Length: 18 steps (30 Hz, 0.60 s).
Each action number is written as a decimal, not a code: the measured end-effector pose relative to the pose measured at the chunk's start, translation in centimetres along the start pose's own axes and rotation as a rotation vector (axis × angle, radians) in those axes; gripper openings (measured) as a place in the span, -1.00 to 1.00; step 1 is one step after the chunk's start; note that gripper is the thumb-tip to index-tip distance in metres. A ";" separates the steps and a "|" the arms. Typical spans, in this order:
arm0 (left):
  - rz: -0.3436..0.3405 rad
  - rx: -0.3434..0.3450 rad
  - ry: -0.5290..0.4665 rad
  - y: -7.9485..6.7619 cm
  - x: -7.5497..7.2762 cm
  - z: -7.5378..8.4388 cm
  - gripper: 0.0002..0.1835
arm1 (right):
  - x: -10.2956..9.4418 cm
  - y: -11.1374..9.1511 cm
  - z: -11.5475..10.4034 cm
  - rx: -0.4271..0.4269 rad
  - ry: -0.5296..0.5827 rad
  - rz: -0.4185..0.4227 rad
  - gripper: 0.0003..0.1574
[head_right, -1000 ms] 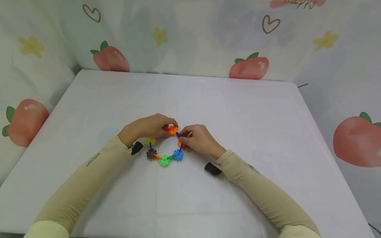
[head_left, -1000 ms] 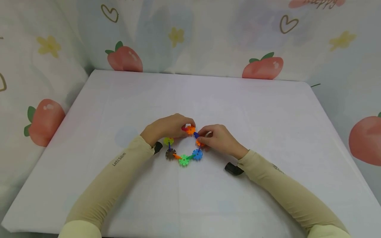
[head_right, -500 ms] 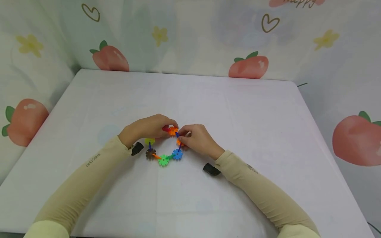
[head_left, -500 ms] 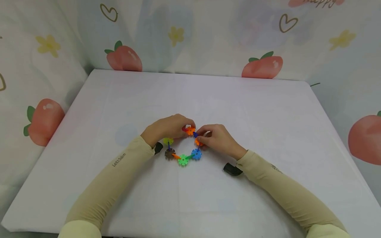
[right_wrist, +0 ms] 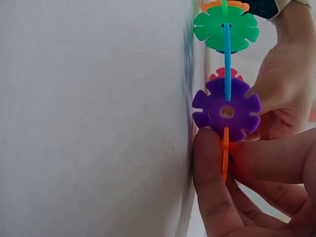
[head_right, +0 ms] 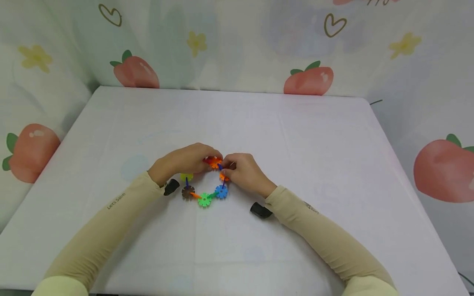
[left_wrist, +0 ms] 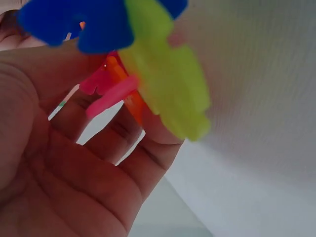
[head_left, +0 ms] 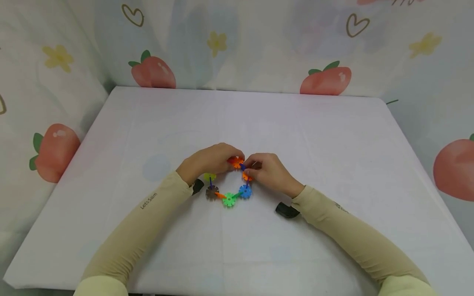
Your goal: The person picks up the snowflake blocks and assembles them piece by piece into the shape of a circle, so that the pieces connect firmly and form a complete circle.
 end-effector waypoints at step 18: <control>0.226 -0.407 -1.022 -11.8 1.9 -5.6 -0.28 | -0.7 -0.4 1.9 0.183 0.141 -0.084 -0.72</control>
Point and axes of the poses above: each hand's wrist, its own y-axis towards the middle knuckle, its own x-axis out of the palm, z = x × y, the point moved 8 cm from there along y, towards the middle knuckle, and after that the axes turned 3 degrees about -x, right-handed, at the moved point
